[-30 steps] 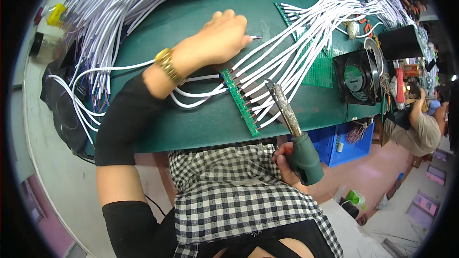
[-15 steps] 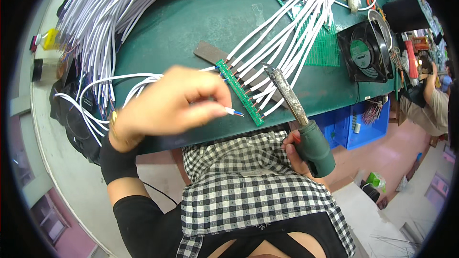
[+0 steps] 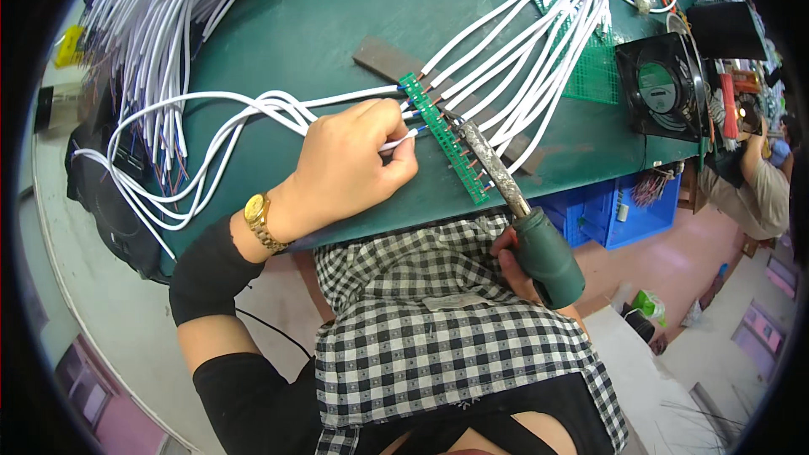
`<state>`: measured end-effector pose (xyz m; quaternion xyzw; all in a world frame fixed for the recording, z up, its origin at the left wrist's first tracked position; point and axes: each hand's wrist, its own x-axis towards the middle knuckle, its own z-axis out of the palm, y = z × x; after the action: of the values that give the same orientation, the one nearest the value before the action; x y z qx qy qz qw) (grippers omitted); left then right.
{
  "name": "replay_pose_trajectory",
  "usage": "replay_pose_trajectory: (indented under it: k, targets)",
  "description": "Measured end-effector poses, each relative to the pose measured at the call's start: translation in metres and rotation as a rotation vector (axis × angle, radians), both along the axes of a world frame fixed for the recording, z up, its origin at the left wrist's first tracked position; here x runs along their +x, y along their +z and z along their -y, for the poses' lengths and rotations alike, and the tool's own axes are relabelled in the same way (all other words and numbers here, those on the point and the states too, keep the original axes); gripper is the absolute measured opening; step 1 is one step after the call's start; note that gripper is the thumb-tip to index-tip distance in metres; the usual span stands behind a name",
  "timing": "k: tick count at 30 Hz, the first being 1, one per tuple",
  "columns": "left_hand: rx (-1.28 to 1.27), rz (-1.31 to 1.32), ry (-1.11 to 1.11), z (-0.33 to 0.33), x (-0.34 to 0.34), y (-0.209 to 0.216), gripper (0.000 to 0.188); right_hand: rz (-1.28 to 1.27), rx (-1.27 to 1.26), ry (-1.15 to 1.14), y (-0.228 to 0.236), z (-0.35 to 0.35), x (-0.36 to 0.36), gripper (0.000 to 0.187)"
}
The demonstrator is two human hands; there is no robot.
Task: The person assembles wiring harnesses by inserting individual wires into green PCB connectors, then soldering the connections with a soldering iron and solder wire.
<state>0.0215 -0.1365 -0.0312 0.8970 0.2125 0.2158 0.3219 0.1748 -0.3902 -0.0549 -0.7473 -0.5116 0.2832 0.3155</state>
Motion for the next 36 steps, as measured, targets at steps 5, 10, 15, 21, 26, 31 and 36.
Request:
replay_pose_trajectory:
  k: [5, 10, 15, 21, 26, 31, 36]
  targets:
    - [0.023, 0.034, 0.027, -0.002, 0.001, -0.005, 0.015, -0.078, -0.16, -0.049, 0.008, 0.001, -0.004, 0.017]
    - [0.024, 0.032, 0.063, 0.003, 0.003, -0.006, 0.015, -0.254, -0.076, -0.033, 0.007, 0.011, -0.002, 0.026]
    - [0.039, 0.038, 0.06, 0.004, 0.003, -0.008, 0.016, -0.265, -0.068, -0.084, 0.01, 0.003, -0.002, 0.021]
    - [0.033, 0.047, 0.067, 0.006, 0.004, -0.007, 0.016, -0.365, -0.051, -0.232, 0.011, -0.001, -0.006, 0.01]
    - [0.054, 0.081, 0.071, 0.006, 0.004, -0.012, 0.016, -0.3, -0.054, -0.173, 0.029, -0.013, -0.003, 0.01]
    - [0.07, 0.107, 0.059, 0.007, 0.005, -0.013, 0.016, -0.487, 0.0, -0.18, 0.023, -0.003, -0.002, 0.032]
    - [0.088, 0.044, 0.083, 0.009, 0.008, -0.008, 0.016, -0.426, -0.032, -0.096, 0.008, 0.008, 0.004, 0.037]
